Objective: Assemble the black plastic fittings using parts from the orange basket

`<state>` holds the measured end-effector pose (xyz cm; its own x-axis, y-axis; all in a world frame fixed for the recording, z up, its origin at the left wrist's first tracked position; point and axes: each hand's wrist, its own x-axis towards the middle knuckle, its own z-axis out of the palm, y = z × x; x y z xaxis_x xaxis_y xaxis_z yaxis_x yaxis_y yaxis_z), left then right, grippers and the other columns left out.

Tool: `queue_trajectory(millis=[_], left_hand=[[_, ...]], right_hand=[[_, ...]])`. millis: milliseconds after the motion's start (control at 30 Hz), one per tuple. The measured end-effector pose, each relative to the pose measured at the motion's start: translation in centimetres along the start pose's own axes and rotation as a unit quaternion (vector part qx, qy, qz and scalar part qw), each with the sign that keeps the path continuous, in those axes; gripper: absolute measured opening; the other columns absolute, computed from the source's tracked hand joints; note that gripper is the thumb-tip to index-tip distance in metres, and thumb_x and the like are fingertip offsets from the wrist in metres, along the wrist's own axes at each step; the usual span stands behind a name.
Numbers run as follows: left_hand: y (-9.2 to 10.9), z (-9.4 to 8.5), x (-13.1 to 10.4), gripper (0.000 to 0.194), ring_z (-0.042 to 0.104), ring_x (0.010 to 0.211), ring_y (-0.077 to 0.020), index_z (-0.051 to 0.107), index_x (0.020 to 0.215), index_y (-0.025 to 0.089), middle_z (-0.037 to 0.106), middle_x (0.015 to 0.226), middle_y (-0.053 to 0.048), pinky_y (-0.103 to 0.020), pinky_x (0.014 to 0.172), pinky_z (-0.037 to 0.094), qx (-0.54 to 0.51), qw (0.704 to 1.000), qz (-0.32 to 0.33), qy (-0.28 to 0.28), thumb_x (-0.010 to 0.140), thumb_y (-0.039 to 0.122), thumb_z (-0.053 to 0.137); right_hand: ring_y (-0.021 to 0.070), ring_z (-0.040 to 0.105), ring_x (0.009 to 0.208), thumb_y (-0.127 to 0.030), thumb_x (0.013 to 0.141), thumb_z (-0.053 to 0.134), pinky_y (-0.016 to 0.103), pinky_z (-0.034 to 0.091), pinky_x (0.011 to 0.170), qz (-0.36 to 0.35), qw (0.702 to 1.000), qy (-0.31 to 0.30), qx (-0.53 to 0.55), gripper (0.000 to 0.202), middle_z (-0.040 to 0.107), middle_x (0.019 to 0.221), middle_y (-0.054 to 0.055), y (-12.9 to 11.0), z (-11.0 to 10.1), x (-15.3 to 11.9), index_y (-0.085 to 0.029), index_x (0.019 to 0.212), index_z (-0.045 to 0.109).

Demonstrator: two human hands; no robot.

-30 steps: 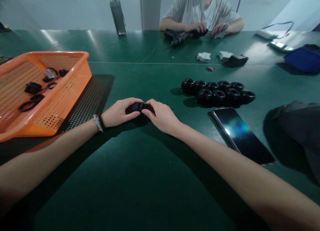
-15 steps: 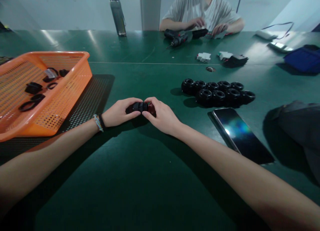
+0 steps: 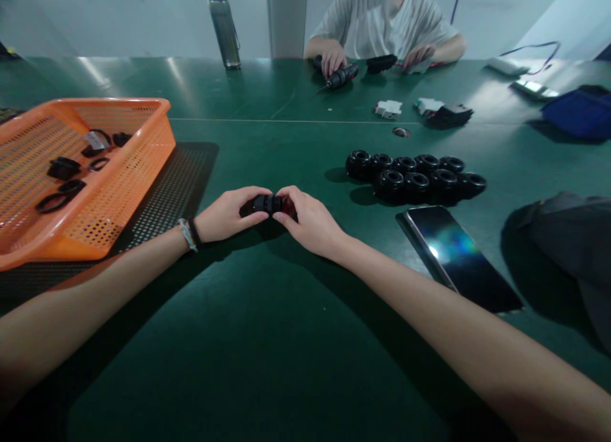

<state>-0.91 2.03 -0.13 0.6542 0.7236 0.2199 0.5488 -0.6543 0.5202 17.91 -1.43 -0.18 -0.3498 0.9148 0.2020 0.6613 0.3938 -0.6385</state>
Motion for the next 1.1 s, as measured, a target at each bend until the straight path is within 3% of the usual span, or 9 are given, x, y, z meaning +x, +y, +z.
queue_trajectory(millis=[1100], left_hand=[[-0.05, 0.03, 0.06, 0.035, 0.059, 0.098, -0.0194, 0.055, 0.113, 0.012, 0.063, 0.110, -0.010, -0.032, 0.086, 0.046, 0.004, 1.000, 0.006, -0.001, 0.083, 0.030, 0.053]], right_hand=[[0.0181, 0.057, 0.074, -0.024, 0.083, 0.048, 0.030, 0.040, 0.064, 0.012, 1.000, -0.013, -0.014, 0.016, 0.063, 0.085, 0.006, -0.11, -0.16, 0.23, -0.017, 0.097, 0.051]])
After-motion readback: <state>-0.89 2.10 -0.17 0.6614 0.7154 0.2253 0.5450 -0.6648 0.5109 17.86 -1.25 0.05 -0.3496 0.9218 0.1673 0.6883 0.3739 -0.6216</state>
